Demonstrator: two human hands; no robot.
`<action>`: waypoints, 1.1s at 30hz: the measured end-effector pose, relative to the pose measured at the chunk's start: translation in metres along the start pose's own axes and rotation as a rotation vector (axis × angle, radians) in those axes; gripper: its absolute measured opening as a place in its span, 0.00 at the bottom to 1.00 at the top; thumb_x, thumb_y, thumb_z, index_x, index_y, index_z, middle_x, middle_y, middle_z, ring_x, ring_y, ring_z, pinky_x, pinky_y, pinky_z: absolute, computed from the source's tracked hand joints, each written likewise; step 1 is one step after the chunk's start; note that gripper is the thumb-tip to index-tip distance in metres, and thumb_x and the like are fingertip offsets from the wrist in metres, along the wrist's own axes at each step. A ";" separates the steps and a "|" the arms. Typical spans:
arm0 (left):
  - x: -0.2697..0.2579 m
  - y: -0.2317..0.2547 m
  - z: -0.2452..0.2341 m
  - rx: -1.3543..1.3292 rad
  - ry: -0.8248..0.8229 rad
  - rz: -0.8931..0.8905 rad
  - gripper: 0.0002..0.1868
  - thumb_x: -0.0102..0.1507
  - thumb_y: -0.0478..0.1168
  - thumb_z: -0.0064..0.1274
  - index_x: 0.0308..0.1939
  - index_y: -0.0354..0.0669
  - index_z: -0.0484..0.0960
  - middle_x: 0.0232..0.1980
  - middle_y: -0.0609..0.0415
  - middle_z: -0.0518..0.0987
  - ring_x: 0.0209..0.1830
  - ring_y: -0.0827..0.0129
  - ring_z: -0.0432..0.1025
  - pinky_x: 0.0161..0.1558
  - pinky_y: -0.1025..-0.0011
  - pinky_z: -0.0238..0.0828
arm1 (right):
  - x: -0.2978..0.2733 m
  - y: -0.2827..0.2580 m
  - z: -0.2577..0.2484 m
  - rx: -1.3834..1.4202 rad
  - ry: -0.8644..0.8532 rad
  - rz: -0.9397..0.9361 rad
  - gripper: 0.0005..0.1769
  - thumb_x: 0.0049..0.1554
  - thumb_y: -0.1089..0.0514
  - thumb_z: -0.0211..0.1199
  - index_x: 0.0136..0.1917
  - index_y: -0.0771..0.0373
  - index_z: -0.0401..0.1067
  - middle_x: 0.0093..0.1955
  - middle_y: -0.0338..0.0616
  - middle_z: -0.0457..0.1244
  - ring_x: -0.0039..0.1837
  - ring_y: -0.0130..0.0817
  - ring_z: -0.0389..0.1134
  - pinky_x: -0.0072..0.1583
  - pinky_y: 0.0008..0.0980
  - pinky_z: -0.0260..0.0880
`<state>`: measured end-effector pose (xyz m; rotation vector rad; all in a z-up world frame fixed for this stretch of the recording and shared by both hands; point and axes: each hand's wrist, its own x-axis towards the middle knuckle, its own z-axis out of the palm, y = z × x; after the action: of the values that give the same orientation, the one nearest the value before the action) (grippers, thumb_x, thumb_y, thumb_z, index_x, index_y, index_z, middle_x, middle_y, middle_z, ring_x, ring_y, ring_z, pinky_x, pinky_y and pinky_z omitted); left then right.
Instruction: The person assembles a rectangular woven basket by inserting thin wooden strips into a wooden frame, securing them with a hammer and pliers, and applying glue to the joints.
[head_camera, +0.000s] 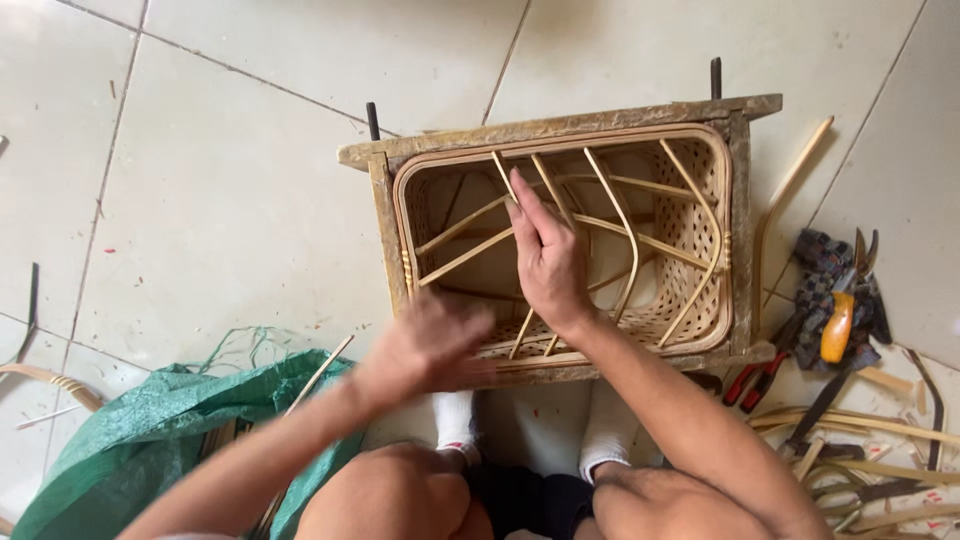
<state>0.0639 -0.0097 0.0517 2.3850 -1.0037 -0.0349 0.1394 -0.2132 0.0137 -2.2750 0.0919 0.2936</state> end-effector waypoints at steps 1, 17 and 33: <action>0.017 -0.027 -0.006 0.112 0.150 0.045 0.28 0.62 0.46 0.64 0.66 0.50 0.79 0.66 0.55 0.82 0.57 0.60 0.76 0.67 0.55 0.67 | -0.001 0.002 0.000 0.020 0.009 -0.044 0.22 0.70 0.58 0.57 0.77 0.56 0.69 0.37 0.53 0.70 0.32 0.35 0.64 0.37 0.33 0.68; 0.120 -0.123 -0.015 0.173 -0.088 0.168 0.30 0.63 0.29 0.58 0.70 0.41 0.75 0.73 0.50 0.73 0.77 0.57 0.65 0.77 0.56 0.63 | 0.000 -0.007 -0.006 0.331 -0.024 -0.088 0.24 0.69 0.56 0.50 0.76 0.61 0.64 0.26 0.44 0.62 0.21 0.22 0.51 0.24 0.24 0.56; -0.082 -0.026 0.039 0.135 -0.225 -0.141 0.45 0.51 0.57 0.64 0.71 0.46 0.73 0.44 0.53 0.85 0.48 0.69 0.77 0.79 0.56 0.51 | -0.253 0.221 -0.240 -0.236 -0.168 0.753 0.15 0.66 0.47 0.57 0.57 0.58 0.75 0.32 0.44 0.68 0.24 0.30 0.56 0.27 0.32 0.60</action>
<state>0.0125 0.0415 -0.0088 2.6165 -0.9615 -0.3025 -0.0988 -0.5465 0.0651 -2.3483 0.8717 0.9218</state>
